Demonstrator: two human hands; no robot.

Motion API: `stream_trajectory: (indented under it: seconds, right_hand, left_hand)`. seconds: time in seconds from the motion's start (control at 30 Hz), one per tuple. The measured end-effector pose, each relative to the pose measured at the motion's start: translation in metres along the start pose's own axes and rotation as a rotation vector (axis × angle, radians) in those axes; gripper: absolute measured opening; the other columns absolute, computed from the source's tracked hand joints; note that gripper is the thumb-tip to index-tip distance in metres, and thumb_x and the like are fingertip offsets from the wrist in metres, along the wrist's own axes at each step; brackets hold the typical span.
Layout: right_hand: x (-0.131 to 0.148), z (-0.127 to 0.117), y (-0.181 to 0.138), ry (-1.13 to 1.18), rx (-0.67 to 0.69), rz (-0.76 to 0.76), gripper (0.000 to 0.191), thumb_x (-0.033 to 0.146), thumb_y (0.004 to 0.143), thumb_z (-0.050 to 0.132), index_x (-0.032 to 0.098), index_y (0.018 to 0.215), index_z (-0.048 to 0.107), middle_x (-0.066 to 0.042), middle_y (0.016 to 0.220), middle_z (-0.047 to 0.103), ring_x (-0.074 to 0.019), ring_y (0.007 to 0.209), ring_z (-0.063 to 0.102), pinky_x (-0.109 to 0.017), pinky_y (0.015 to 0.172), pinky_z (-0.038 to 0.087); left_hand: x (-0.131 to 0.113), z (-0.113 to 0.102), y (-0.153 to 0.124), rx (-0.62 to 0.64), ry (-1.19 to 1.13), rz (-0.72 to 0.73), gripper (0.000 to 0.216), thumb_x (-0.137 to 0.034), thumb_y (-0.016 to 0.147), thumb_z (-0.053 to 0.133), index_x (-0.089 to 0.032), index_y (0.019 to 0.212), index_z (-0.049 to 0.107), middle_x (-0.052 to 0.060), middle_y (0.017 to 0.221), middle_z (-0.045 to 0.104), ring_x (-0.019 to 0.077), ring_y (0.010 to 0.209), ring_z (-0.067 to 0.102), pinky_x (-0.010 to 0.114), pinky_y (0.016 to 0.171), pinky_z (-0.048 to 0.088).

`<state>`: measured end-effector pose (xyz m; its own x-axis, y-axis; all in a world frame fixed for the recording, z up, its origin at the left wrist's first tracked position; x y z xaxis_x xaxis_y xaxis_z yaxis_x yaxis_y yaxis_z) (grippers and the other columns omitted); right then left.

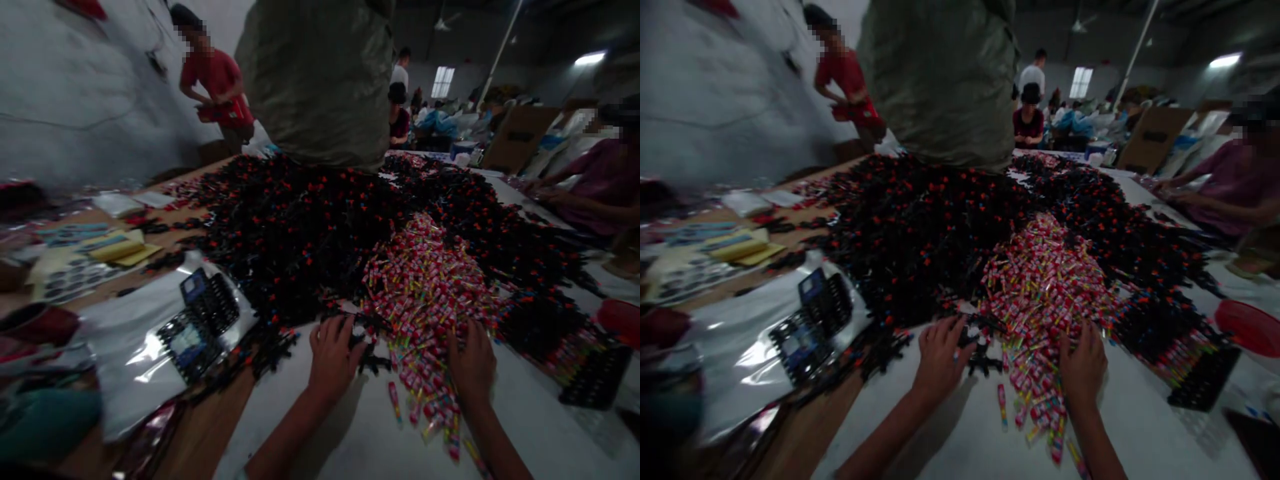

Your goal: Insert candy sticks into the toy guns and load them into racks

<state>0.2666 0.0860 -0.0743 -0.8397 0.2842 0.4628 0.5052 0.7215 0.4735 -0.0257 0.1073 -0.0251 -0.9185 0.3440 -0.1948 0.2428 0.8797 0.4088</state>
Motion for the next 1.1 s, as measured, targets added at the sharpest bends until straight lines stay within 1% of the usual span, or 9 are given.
stream_trajectory:
  seconds: [0.1, 0.2, 0.27, 0.53, 0.63, 0.73, 0.83, 0.93, 1.1]
  right_hand:
    - [0.001, -0.006, 0.0, -0.002, 0.028, -0.005, 0.072, 0.061, 0.087, 0.029, 0.008, 0.135, 0.041, -0.023, 0.136, 0.044, -0.0376, 0.123, 0.041, -0.054, 0.096, 0.036]
    - [0.001, -0.01, 0.0, -0.003, 0.053, -0.016, 0.072, 0.059, 0.087, 0.03, 0.006, 0.135, 0.042, -0.024, 0.134, 0.045, -0.0386, 0.122, 0.043, -0.054, 0.095, 0.036]
    - [-0.001, -0.01, 0.0, -0.005, 0.068, -0.02, 0.071, 0.058, 0.087, 0.031, 0.007, 0.134, 0.042, -0.024, 0.133, 0.045, -0.0392, 0.121, 0.043, -0.055, 0.094, 0.037]
    - [-0.001, -0.003, 0.006, 0.042, 0.037, -0.028, 0.063, 0.055, 0.088, 0.035, 0.01, 0.13, 0.047, -0.022, 0.136, 0.043, -0.0359, 0.126, 0.039, -0.056, 0.099, 0.033]
    - [-0.005, -0.012, 0.013, 0.157, 0.121, -0.111, 0.061, 0.055, 0.088, 0.036, 0.013, 0.13, 0.047, -0.019, 0.138, 0.041, -0.0311, 0.129, 0.037, -0.053, 0.101, 0.034]
    - [-0.015, -0.041, 0.004, 0.248, 0.17, -0.217, 0.051, 0.049, 0.091, 0.036, 0.018, 0.132, 0.045, -0.014, 0.141, 0.041, -0.0247, 0.132, 0.035, -0.048, 0.106, 0.033]
    - [-0.027, -0.08, -0.034, 0.164, 0.199, -0.238, 0.044, 0.042, 0.094, 0.036, 0.022, 0.132, 0.046, -0.011, 0.142, 0.041, -0.0236, 0.134, 0.032, -0.049, 0.109, 0.029]
    - [-0.029, -0.103, -0.091, 0.088, 0.243, -0.111, 0.05, 0.042, 0.094, 0.036, 0.019, 0.139, 0.037, -0.015, 0.145, 0.036, -0.0265, 0.136, 0.029, -0.053, 0.107, 0.03]
    - [0.011, -0.097, -0.153, 0.161, 0.263, 0.036, 0.057, 0.041, 0.095, 0.036, 0.017, 0.145, 0.024, -0.018, 0.149, 0.027, -0.0291, 0.137, 0.024, -0.057, 0.105, 0.03]
  left_hand:
    - [0.043, -0.006, 0.045, -0.1, 0.16, -0.259, 0.061, -0.051, 0.086, 0.046, -0.017, 0.137, 0.043, 0.019, 0.146, 0.034, 0.0351, 0.137, 0.023, 0.055, 0.108, 0.017]
    - [0.08, 0.0, 0.072, 0.02, 0.239, -0.481, 0.066, -0.057, 0.084, 0.044, -0.019, 0.137, 0.043, 0.022, 0.147, 0.031, 0.0437, 0.136, 0.018, 0.065, 0.102, 0.015]
    - [0.086, 0.005, 0.073, 0.101, 0.245, -0.508, 0.064, -0.06, 0.084, 0.041, -0.023, 0.137, 0.043, 0.023, 0.145, 0.033, 0.044, 0.133, 0.026, 0.067, 0.098, 0.02]
    - [0.021, 0.012, 0.027, 0.078, 0.182, -0.344, 0.054, -0.055, 0.089, 0.034, -0.03, 0.136, 0.043, 0.015, 0.125, 0.056, 0.0344, 0.117, 0.045, 0.059, 0.095, 0.028]
    - [0.006, 0.014, 0.019, 0.056, 0.141, -0.286, 0.055, -0.052, 0.09, 0.035, -0.026, 0.138, 0.041, 0.018, 0.13, 0.052, 0.0352, 0.12, 0.043, 0.059, 0.096, 0.028]
    - [0.003, 0.011, 0.013, 0.023, 0.08, -0.227, 0.052, -0.046, 0.091, 0.038, -0.022, 0.137, 0.043, 0.021, 0.14, 0.042, 0.0361, 0.128, 0.037, 0.061, 0.101, 0.022]
    - [0.008, -0.003, -0.005, -0.015, -0.009, -0.105, 0.049, -0.04, 0.092, 0.038, -0.013, 0.13, 0.05, 0.022, 0.14, 0.042, 0.0352, 0.134, 0.031, 0.058, 0.107, 0.017]
    - [0.004, -0.021, -0.035, -0.038, -0.146, 0.047, 0.043, -0.037, 0.092, 0.04, -0.014, 0.126, 0.052, 0.018, 0.138, 0.046, 0.0302, 0.135, 0.032, 0.051, 0.109, 0.024]
    - [-0.033, -0.023, -0.082, 0.043, -0.273, 0.176, 0.038, -0.029, 0.091, 0.045, -0.02, 0.128, 0.048, 0.014, 0.134, 0.051, 0.0261, 0.124, 0.045, 0.046, 0.1, 0.039]
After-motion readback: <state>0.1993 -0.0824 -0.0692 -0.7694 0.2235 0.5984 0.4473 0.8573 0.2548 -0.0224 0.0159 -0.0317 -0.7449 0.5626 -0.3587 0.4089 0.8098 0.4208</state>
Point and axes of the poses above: each hand's wrist, its own y-axis towards the middle knuckle, its own z-axis out of the palm, x = y × z, the point moved 1 cm from there along y, towards the middle knuckle
